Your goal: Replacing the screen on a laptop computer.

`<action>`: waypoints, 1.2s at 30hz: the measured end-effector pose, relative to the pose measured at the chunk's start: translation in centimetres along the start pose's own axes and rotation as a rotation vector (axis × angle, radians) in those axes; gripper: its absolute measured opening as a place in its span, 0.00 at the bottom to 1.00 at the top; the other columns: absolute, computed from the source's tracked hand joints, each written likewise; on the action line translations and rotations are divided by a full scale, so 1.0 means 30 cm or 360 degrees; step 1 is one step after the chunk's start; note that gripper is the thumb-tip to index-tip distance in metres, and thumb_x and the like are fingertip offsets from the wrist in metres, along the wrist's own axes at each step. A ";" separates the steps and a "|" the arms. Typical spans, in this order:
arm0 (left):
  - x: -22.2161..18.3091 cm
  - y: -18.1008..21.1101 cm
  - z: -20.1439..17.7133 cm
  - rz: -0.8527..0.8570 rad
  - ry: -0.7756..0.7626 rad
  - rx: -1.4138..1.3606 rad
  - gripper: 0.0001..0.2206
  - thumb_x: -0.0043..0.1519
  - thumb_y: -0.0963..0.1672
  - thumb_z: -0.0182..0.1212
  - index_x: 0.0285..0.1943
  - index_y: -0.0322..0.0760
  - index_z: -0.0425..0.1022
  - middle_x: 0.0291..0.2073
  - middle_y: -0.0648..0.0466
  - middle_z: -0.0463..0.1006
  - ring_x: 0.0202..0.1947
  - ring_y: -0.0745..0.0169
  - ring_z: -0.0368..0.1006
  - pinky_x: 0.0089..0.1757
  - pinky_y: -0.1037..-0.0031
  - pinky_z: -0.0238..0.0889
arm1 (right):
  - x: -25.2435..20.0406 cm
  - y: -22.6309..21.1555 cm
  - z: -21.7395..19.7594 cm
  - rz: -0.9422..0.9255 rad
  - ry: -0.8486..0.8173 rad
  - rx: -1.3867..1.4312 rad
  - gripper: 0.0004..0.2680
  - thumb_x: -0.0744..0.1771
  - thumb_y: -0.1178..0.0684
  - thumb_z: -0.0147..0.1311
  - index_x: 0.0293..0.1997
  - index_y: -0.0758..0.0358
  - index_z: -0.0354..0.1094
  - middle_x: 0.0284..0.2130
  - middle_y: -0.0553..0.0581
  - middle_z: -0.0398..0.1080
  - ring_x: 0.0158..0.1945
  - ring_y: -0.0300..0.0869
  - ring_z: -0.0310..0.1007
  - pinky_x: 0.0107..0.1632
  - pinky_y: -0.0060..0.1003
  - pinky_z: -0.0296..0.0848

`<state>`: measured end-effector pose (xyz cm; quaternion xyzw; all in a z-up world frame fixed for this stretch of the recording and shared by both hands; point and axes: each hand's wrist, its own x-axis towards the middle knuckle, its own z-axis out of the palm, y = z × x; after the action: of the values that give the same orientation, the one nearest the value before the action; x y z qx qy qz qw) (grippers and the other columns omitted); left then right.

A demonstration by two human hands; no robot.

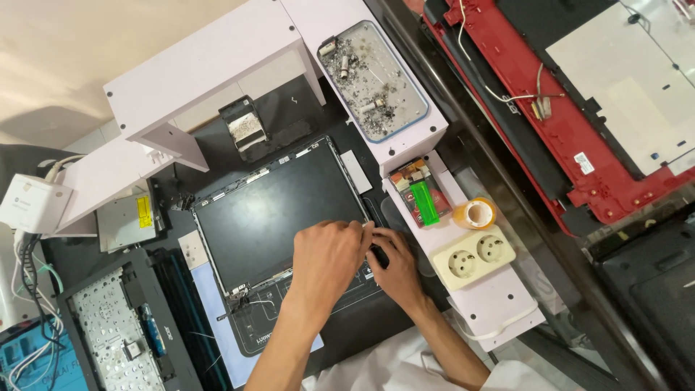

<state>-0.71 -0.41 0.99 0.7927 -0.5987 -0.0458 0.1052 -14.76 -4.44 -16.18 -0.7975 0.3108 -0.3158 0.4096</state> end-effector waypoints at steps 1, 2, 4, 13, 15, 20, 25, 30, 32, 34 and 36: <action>0.005 0.009 -0.003 0.0003 0.0001 -0.0001 0.19 0.68 0.48 0.59 0.23 0.38 0.72 0.18 0.51 0.76 0.27 0.51 0.77 0.26 0.62 0.66 | -0.003 0.003 0.003 0.0000 0.0002 -0.0002 0.11 0.63 0.62 0.62 0.48 0.67 0.71 0.50 0.58 0.71 0.53 0.52 0.73 0.54 0.44 0.72; 0.011 0.018 -0.006 0.0030 -0.0023 0.0094 0.18 0.68 0.48 0.60 0.25 0.38 0.72 0.20 0.51 0.76 0.28 0.52 0.77 0.26 0.64 0.66 | -0.005 0.007 0.007 0.0025 0.0010 -0.0003 0.10 0.63 0.62 0.62 0.48 0.67 0.71 0.49 0.58 0.71 0.53 0.52 0.73 0.54 0.44 0.73; 0.017 0.031 -0.016 0.0055 -0.0046 0.0189 0.17 0.68 0.49 0.61 0.27 0.38 0.71 0.22 0.51 0.77 0.29 0.53 0.77 0.25 0.65 0.67 | -0.005 0.002 0.004 0.0048 0.0016 -0.0004 0.10 0.63 0.62 0.62 0.47 0.67 0.71 0.49 0.58 0.71 0.53 0.52 0.73 0.54 0.43 0.73; 0.018 0.038 -0.007 0.0195 -0.0057 0.0386 0.11 0.51 0.39 0.66 0.40 0.37 0.70 0.35 0.51 0.73 0.34 0.57 0.76 0.25 0.72 0.69 | -0.001 -0.002 0.003 0.0061 -0.0006 0.0029 0.11 0.62 0.63 0.62 0.48 0.67 0.71 0.49 0.58 0.71 0.52 0.53 0.74 0.52 0.44 0.73; 0.023 0.017 0.039 0.0204 -0.0224 0.0464 0.07 0.51 0.39 0.65 0.35 0.36 0.73 0.38 0.52 0.73 0.38 0.60 0.76 0.28 0.73 0.71 | 0.002 -0.006 -0.003 0.0038 -0.0029 0.0033 0.11 0.63 0.63 0.62 0.48 0.67 0.70 0.49 0.59 0.71 0.53 0.53 0.73 0.53 0.44 0.73; 0.024 0.033 0.015 0.0179 -0.0172 0.0570 0.06 0.50 0.39 0.66 0.35 0.33 0.77 0.37 0.52 0.71 0.36 0.60 0.75 0.26 0.75 0.70 | -0.002 -0.003 0.001 0.0014 0.0002 0.0043 0.12 0.62 0.63 0.62 0.49 0.67 0.71 0.49 0.59 0.71 0.53 0.53 0.74 0.53 0.44 0.73; 0.030 0.031 0.033 0.0192 -0.0212 0.0634 0.06 0.52 0.39 0.65 0.36 0.31 0.76 0.38 0.52 0.70 0.37 0.62 0.75 0.26 0.77 0.70 | -0.002 -0.003 0.003 0.0062 -0.0005 0.0056 0.11 0.63 0.63 0.62 0.49 0.67 0.70 0.49 0.58 0.71 0.52 0.53 0.74 0.52 0.44 0.74; 0.030 0.039 0.038 0.0212 -0.0206 0.0547 0.04 0.54 0.38 0.64 0.35 0.32 0.75 0.40 0.51 0.70 0.38 0.62 0.75 0.27 0.77 0.72 | -0.003 0.004 0.006 0.0031 0.0018 -0.0005 0.11 0.63 0.62 0.63 0.48 0.68 0.70 0.49 0.59 0.71 0.51 0.53 0.73 0.51 0.44 0.73; 0.033 0.047 0.014 0.0208 -0.0190 0.0544 0.06 0.52 0.38 0.64 0.36 0.32 0.75 0.40 0.51 0.70 0.37 0.62 0.75 0.26 0.77 0.71 | -0.004 -0.004 0.003 0.0020 0.0014 0.0013 0.11 0.63 0.62 0.62 0.48 0.68 0.70 0.49 0.59 0.71 0.51 0.54 0.73 0.52 0.44 0.73; 0.039 0.041 0.012 0.0214 -0.0165 0.0544 0.08 0.50 0.38 0.65 0.37 0.32 0.76 0.39 0.50 0.70 0.36 0.61 0.75 0.25 0.78 0.71 | 0.004 -0.004 0.002 0.0005 0.0023 0.0028 0.11 0.63 0.62 0.62 0.48 0.68 0.70 0.49 0.59 0.71 0.52 0.54 0.73 0.52 0.44 0.73; 0.032 0.028 0.033 0.0211 -0.0250 0.0620 0.05 0.54 0.38 0.64 0.37 0.32 0.75 0.42 0.52 0.69 0.41 0.62 0.74 0.27 0.79 0.71 | -0.002 -0.002 0.004 0.0042 0.0005 0.0016 0.11 0.63 0.62 0.62 0.49 0.67 0.70 0.50 0.58 0.71 0.52 0.53 0.73 0.53 0.44 0.73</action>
<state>-1.43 -1.66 0.25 0.7509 -0.6535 0.0160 -0.0941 -14.69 -4.32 -16.19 -0.7907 0.3204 -0.3131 0.4172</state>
